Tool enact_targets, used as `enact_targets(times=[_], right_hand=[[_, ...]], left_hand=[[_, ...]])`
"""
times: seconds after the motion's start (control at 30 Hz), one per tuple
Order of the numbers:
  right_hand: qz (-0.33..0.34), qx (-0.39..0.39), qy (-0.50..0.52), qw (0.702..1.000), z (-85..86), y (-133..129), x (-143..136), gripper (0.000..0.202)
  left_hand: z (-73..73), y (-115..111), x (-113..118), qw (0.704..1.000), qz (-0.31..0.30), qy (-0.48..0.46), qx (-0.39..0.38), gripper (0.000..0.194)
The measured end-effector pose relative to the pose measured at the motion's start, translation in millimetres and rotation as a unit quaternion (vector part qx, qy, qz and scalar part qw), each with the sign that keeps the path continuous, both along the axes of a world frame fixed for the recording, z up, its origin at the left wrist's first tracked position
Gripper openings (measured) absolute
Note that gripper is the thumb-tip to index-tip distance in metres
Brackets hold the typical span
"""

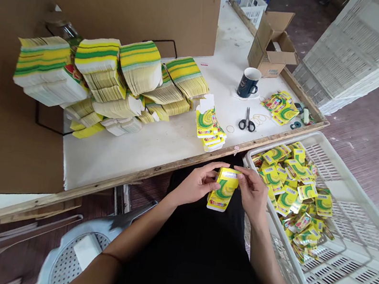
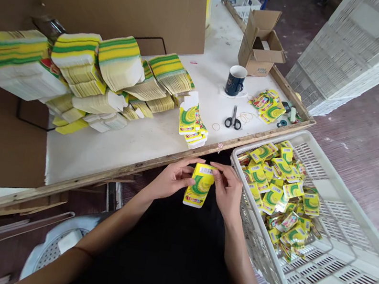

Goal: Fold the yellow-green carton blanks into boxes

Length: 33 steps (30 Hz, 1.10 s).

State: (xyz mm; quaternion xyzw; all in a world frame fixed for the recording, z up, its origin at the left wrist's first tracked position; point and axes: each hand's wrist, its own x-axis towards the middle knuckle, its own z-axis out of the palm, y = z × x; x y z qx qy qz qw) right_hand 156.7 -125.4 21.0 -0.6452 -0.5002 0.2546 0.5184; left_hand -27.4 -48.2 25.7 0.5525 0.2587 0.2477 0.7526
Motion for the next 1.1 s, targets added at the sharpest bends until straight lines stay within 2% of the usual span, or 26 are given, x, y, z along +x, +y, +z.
enact_targets(times=[0.2, 0.3, 0.33, 0.4, 0.47, 0.53, 0.57, 0.63, 0.73, 0.83, 0.9, 0.97, 1.03, 1.1], right_hand=[[0.018, -0.01, 0.164, 0.986, 2.2, 0.8, -6.5, 0.023], [0.02, -0.013, 0.188, 0.982, -0.1, 1.0, -11.3, 0.023], [0.0, -0.007, 0.188, 0.982, -1.6, 1.3, -11.5, 0.024], [-0.109, 0.048, 0.194, 0.974, -5.4, 2.8, -8.3, 0.026], [-0.251, 0.145, 0.211, 0.933, -9.9, 4.7, -0.6, 0.027], [-0.325, 0.209, 0.252, 0.887, -14.6, 5.4, 7.6, 0.03], [-0.326, 0.208, 0.284, 0.877, -16.8, 5.1, 10.2, 0.033], [-0.29, 0.165, 0.351, 0.875, -20.5, 3.5, 10.2, 0.038], [-0.231, 0.115, 0.397, 0.881, -23.1, 2.0, 0.2, 0.035], [-0.208, 0.102, 0.397, 0.888, -22.0, 5.7, -10.5, 0.031], [-0.188, 0.088, 0.392, 0.896, -20.8, 11.1, -15.6, 0.031], [-0.164, 0.07, 0.384, 0.906, -20.7, 17.6, -20.3, 0.032], [-0.147, 0.053, 0.38, 0.912, -22.8, 24.3, -25.7, 0.032], [-0.14, 0.03, 0.378, 0.915, -26.7, 30.9, -31.1, 0.034]], left_hand=[[-6.0, -5.8, 2.5, 1.0, 0.016, 0.005, -0.004, 0.061], [-6.6, -9.9, 6.6, 0.998, 0.038, 0.011, 0.038, 0.049], [-5.8, -9.3, 8.3, 0.996, 0.054, 0.012, 0.068, 0.045], [-4.0, -2.7, 11.5, 0.982, 0.104, 0.021, 0.158, 0.042], [-5.3, 11.3, 13.9, 0.946, 0.177, 0.052, 0.266, 0.047], [-12.6, 29.5, 15.4, 0.897, 0.247, 0.11, 0.35, 0.06], [-18.2, 38.5, 15.9, 0.876, 0.266, 0.148, 0.374, 0.068], [-31.1, 52.7, 16.6, 0.852, 0.241, 0.233, 0.402, 0.074], [-46.1, 60.7, 16.1, 0.815, 0.193, 0.301, 0.456, 0.055], [-50.7, 60.3, 13.4, 0.783, 0.217, 0.305, 0.497, 0.035], [-51.6, 62.3, 11.9, 0.773, 0.241, 0.296, 0.506, 0.036], [-53.5, 67.3, 11.6, 0.768, 0.256, 0.289, 0.512, 0.048], [-56.8, 73.1, 12.7, 0.768, 0.245, 0.289, 0.517, 0.059], [-60.0, 75.9, 14.3, 0.773, 0.218, 0.287, 0.522, 0.054]])
